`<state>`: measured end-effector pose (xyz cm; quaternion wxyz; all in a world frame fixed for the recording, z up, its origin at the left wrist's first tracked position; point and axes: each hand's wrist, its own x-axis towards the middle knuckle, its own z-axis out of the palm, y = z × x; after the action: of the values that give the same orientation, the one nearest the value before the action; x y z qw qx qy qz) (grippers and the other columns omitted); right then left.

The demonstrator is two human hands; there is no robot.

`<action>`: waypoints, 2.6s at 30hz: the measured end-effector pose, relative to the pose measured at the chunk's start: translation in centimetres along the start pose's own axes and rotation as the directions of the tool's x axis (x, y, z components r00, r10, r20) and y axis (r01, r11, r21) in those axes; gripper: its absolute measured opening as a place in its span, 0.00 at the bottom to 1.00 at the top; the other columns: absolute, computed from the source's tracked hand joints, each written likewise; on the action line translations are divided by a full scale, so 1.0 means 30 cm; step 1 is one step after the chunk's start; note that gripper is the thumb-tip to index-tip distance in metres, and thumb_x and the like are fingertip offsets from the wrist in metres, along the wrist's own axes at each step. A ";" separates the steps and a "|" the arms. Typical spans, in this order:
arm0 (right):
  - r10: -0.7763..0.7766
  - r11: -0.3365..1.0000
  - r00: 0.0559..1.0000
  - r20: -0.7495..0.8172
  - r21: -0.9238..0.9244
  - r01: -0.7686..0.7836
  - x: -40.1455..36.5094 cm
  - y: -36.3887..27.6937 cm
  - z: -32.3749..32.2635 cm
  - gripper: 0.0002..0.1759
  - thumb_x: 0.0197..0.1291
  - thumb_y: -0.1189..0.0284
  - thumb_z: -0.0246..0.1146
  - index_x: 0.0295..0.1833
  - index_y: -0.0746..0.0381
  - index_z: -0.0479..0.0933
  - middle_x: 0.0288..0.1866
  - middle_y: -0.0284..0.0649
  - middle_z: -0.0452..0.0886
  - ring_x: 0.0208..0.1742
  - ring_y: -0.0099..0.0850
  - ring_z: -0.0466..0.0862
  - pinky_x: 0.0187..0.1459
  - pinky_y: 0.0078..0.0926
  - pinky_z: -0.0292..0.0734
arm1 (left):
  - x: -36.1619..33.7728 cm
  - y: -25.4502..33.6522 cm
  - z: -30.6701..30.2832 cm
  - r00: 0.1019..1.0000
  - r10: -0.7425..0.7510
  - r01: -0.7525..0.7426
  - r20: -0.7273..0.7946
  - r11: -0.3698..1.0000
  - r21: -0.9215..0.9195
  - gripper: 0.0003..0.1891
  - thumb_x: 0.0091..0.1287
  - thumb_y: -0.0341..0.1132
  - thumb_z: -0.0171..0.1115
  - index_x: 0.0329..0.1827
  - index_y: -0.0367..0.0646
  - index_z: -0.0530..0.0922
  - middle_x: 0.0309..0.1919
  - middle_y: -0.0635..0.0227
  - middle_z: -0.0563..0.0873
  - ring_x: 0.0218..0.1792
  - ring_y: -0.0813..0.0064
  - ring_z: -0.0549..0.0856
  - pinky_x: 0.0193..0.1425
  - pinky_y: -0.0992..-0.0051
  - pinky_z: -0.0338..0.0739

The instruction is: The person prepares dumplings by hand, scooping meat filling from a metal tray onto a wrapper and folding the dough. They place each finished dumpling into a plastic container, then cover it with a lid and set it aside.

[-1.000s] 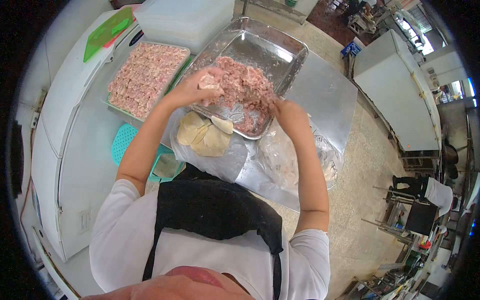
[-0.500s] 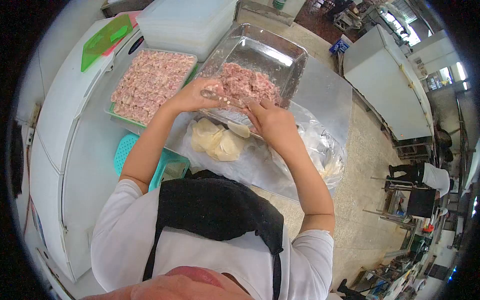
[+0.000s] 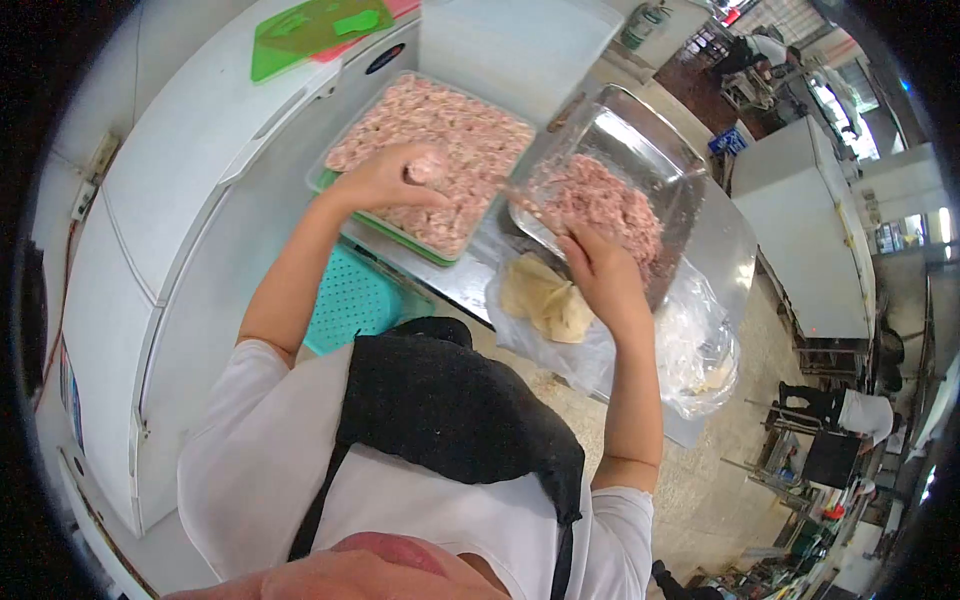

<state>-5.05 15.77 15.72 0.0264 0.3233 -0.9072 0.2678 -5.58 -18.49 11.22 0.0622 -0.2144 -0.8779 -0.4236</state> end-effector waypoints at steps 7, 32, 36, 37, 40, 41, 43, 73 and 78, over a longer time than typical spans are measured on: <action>0.311 0.935 0.947 -0.082 0.205 -0.290 -0.083 0.037 0.049 0.16 0.66 0.70 0.60 0.55 0.69 0.77 0.39 0.44 0.84 0.42 0.22 0.79 0.45 0.23 0.73 | -0.297 -0.314 -0.294 0.945 -0.206 0.300 -0.253 0.853 0.428 0.30 0.55 0.41 0.67 0.62 0.42 0.72 0.41 0.55 0.82 0.43 0.57 0.81 0.50 0.63 0.76; 0.394 0.886 0.907 0.147 0.202 -0.418 -0.227 0.367 -0.130 0.21 0.63 0.73 0.62 0.62 0.63 0.74 0.44 0.43 0.83 0.44 0.29 0.82 0.48 0.26 0.75 | -0.242 -0.210 -0.216 0.800 -0.444 0.593 -0.402 0.686 0.422 0.32 0.61 0.29 0.56 0.72 0.54 0.64 0.57 0.49 0.80 0.57 0.54 0.79 0.62 0.61 0.73; 0.201 0.979 0.976 0.089 0.010 -0.203 -0.238 0.493 -0.139 0.22 0.58 0.78 0.63 0.59 0.66 0.74 0.50 0.49 0.82 0.49 0.43 0.83 0.49 0.33 0.77 | -0.219 -0.154 -0.185 0.756 -0.454 0.626 -0.472 0.712 0.319 0.27 0.62 0.33 0.59 0.67 0.50 0.71 0.60 0.54 0.78 0.63 0.55 0.74 0.66 0.62 0.69; 0.233 0.973 0.965 0.120 -0.025 -0.231 -0.227 0.497 -0.140 0.21 0.58 0.78 0.63 0.58 0.66 0.75 0.50 0.50 0.81 0.50 0.46 0.82 0.50 0.34 0.76 | -0.222 -0.167 -0.183 0.775 -0.363 0.586 -0.517 0.719 0.374 0.26 0.61 0.34 0.62 0.65 0.49 0.73 0.60 0.54 0.78 0.63 0.56 0.74 0.66 0.62 0.69; 0.264 0.957 0.956 0.126 -0.162 -0.242 -0.204 0.535 -0.106 0.19 0.57 0.76 0.64 0.56 0.66 0.76 0.50 0.51 0.80 0.51 0.50 0.79 0.52 0.37 0.75 | -0.184 -0.260 -0.251 0.787 -0.163 0.528 -0.595 0.676 0.513 0.24 0.60 0.36 0.64 0.61 0.47 0.74 0.58 0.53 0.79 0.62 0.56 0.75 0.66 0.62 0.69; 0.261 0.935 0.960 0.102 -0.273 -0.225 -0.197 0.552 -0.087 0.18 0.57 0.74 0.64 0.54 0.66 0.77 0.49 0.52 0.80 0.51 0.51 0.78 0.52 0.39 0.75 | -0.159 -0.302 -0.295 0.792 -0.151 0.519 -0.591 0.676 0.522 0.24 0.60 0.36 0.64 0.61 0.47 0.74 0.58 0.53 0.79 0.62 0.56 0.75 0.66 0.62 0.69; 0.230 0.938 0.973 -0.025 -0.259 -0.229 -0.204 0.563 -0.052 0.19 0.57 0.73 0.64 0.55 0.65 0.77 0.49 0.51 0.79 0.51 0.51 0.78 0.52 0.40 0.75 | -0.088 -0.405 -0.397 0.783 -0.028 0.511 -0.621 0.597 0.618 0.24 0.59 0.36 0.64 0.60 0.44 0.75 0.57 0.52 0.79 0.61 0.55 0.76 0.66 0.61 0.69; 0.156 0.945 0.945 -0.287 0.322 -0.058 0.422 -0.174 0.233 0.31 0.67 0.65 0.59 0.73 0.58 0.61 0.60 0.48 0.72 0.54 0.37 0.78 0.50 0.30 0.75 | -0.143 0.055 -0.857 0.697 -0.159 0.054 -0.699 0.984 -0.171 0.22 0.65 0.27 0.62 0.63 0.37 0.73 0.56 0.68 0.80 0.49 0.78 0.81 0.52 0.77 0.76; 0.173 0.694 0.957 -0.235 0.718 0.051 0.409 -0.205 0.272 0.35 0.71 0.63 0.55 0.77 0.60 0.50 0.63 0.49 0.70 0.51 0.31 0.76 0.46 0.27 0.75 | -0.126 -0.124 -0.758 0.765 -0.346 0.085 -0.543 0.891 -0.447 0.28 0.67 0.37 0.62 0.68 0.36 0.69 0.60 0.63 0.78 0.59 0.76 0.76 0.64 0.75 0.69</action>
<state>-10.01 0.67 14.33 0.0191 0.2353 -0.7274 0.6443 -5.41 -39.26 21.86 0.2467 0.0301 -0.7249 -0.6425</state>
